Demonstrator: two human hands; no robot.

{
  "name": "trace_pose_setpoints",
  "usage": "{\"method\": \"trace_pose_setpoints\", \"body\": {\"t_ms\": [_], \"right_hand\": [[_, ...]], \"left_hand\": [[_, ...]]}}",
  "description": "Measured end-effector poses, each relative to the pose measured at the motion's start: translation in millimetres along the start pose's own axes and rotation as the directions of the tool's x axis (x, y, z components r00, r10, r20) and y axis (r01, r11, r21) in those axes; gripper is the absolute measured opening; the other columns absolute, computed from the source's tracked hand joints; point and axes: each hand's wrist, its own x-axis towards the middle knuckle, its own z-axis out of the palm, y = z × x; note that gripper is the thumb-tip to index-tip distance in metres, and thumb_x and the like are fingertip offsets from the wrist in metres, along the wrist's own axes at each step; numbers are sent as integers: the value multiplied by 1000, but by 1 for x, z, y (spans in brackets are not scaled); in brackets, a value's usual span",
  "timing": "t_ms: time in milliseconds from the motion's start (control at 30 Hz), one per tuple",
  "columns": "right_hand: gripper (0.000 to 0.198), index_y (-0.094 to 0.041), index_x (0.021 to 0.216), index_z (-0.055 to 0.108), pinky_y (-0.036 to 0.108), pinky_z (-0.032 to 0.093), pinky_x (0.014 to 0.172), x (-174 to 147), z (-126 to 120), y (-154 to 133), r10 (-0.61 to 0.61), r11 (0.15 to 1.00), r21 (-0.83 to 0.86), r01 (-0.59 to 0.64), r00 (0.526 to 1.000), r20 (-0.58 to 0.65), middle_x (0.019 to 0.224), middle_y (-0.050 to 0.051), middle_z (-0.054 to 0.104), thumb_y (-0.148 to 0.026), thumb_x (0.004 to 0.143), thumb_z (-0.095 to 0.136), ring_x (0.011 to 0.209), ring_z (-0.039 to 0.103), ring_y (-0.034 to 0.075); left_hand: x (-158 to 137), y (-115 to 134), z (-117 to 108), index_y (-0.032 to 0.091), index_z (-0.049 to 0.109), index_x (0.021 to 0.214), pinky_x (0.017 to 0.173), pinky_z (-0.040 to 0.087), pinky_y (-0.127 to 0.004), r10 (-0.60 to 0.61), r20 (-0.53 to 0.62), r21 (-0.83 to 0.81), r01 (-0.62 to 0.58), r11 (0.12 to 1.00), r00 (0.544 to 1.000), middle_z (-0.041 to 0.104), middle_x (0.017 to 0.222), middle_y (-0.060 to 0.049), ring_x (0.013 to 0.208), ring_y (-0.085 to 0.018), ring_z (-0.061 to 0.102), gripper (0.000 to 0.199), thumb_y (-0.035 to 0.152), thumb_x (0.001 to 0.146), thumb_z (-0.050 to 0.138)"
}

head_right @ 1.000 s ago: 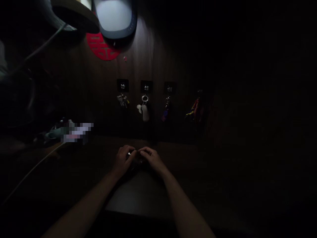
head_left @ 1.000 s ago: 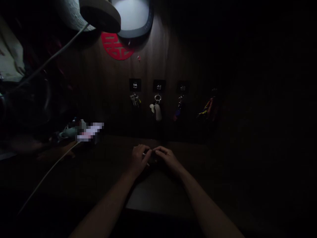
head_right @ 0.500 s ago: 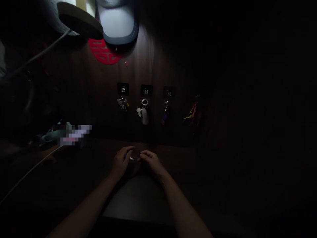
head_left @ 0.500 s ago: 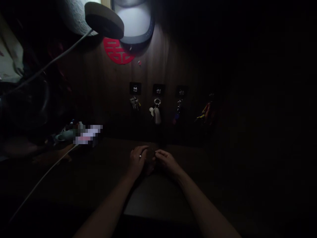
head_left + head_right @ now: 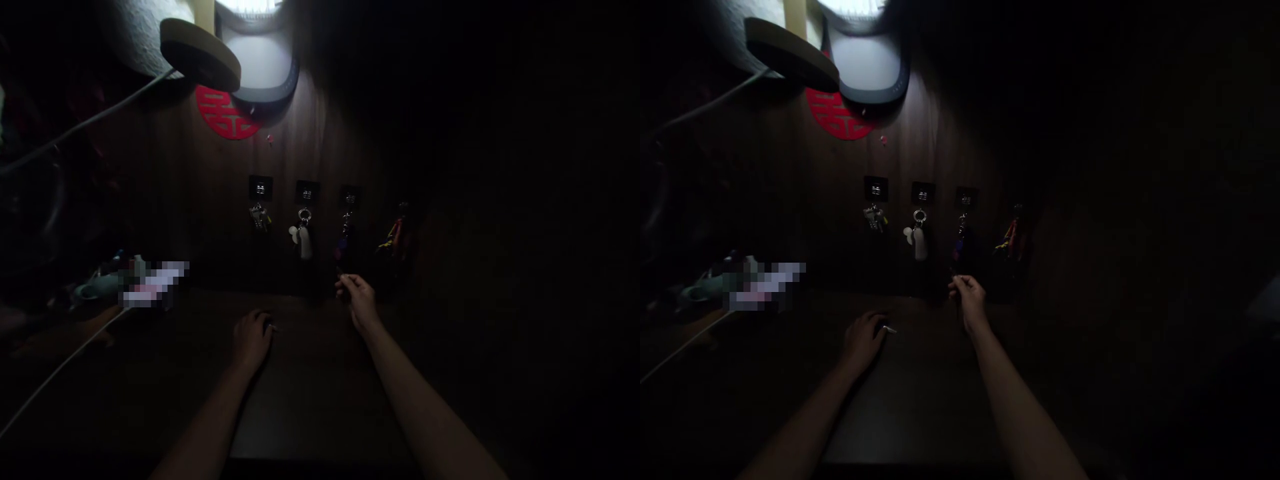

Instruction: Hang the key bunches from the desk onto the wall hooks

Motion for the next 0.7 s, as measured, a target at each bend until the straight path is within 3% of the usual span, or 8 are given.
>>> {"method": "trace_pose_setpoints", "body": {"t_ms": [133,333,500,700], "right_hand": [[25,-17,72,57,16,39,42,35,6,-36,-203,973,-129,192,976,-77,58,-4,60,-38,61,67,44,49,5],[18,-17,72,54,14,35,38,73,24,-77,-369,898,-294,327,924,-99,56,-5,57,-33,67,61,41,47,5],[10,-16,70,53,14,34,36,92,34,-86,-396,862,-381,335,914,-91,55,-5,55,-25,69,57,41,47,5],[9,-16,71,52,14,39,38,103,32,-75,-331,858,-442,261,939,-89,56,-5,55,-25,68,55,43,48,5]], "left_hand": [[1,1,-1,22,62,102,86,38,-35,-7,26,-10,7,1000,1000,56,115,-7,104,-23,52,24,25,81,49],[1,0,-1,23,63,94,81,37,-33,-31,42,-55,33,998,999,59,104,-7,100,-22,53,22,29,84,46],[2,0,1,22,62,91,80,37,-30,-19,47,-131,25,991,999,61,97,-5,94,-18,56,22,31,85,44],[3,0,2,20,63,92,79,37,-30,-39,42,-136,44,990,998,62,97,-6,95,-19,58,31,36,88,36]]}}
